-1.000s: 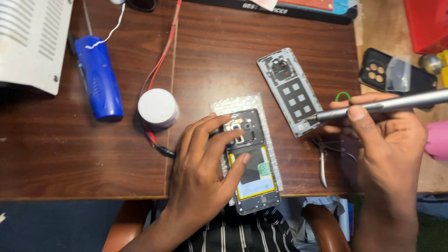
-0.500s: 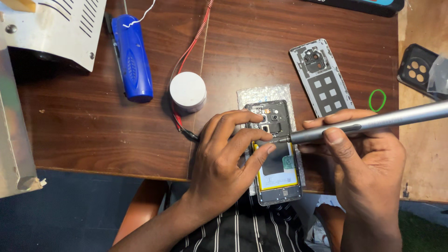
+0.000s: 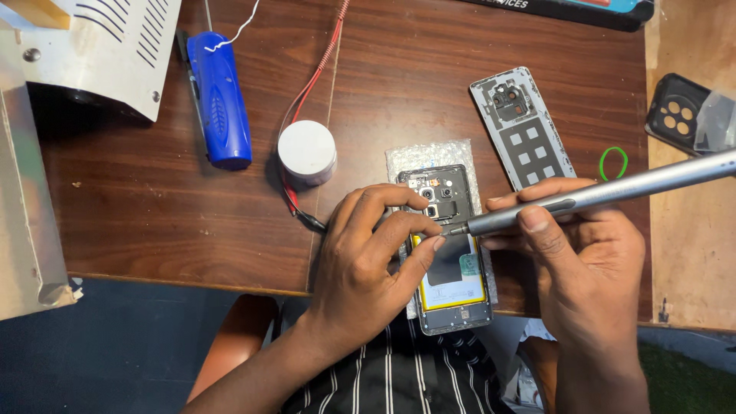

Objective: The person repairs a disassembled smartphone on a workbench, using a precision screwdriver to unscrew and re-tighten small screws on the phone's midframe while holding the device steady with the other hand. They reposition the phone repeatedly and at the end reach for a small bottle on the bench.

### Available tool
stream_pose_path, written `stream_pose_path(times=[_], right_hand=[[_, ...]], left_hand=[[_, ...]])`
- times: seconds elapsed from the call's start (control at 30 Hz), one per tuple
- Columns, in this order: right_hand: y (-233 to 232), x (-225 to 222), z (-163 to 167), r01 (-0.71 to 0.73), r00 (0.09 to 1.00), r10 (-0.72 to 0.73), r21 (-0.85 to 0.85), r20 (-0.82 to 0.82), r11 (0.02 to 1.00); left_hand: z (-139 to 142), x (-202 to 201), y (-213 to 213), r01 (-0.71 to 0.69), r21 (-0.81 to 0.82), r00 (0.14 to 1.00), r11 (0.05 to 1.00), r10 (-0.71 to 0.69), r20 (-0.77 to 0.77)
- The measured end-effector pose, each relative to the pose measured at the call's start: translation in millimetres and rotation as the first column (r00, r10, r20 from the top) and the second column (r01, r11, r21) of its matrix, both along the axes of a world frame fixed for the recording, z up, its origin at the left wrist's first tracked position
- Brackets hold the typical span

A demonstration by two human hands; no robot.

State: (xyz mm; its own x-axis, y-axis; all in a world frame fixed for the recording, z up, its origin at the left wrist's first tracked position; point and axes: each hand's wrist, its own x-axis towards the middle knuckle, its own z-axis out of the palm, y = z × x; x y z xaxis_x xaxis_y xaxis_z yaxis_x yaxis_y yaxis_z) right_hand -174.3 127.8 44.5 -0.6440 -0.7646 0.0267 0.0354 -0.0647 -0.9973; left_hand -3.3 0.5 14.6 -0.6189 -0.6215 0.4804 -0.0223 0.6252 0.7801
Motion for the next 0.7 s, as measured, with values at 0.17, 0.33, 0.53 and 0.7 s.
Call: stream_pose_path(times=[0.17, 0.33, 0.53, 0.7], right_hand=[[-1.5, 0.4, -2.8, -0.005, 1.000, 0.005, -0.015, 0.000, 1.000], [-2.7, -0.1, -5.9, 0.006, 1.000, -0.006, -0.021, 0.014, 1.000], [-9.3, -7.9, -5.2, -0.016, 0.998, 0.016, -0.007, 0.062, 1.000], [-26.5, -22.4, 4.4, -0.057, 0.997, 0.060, -0.045, 0.056, 0.997]], left_hand=[[0.5, 0.3, -0.7, -0.005, -0.010, 1.000, 1.000, 0.005, 0.008], [0.5, 0.4, -1.7, 0.000, -0.023, 1.000, 1.000, 0.000, 0.019], [7.3, -1.5, -10.5, 0.074, -0.075, 0.997, 0.994, -0.075, 0.000], [14.2, -13.5, -37.2, 0.162, -0.225, 0.987, 0.961, -0.158, 0.036]])
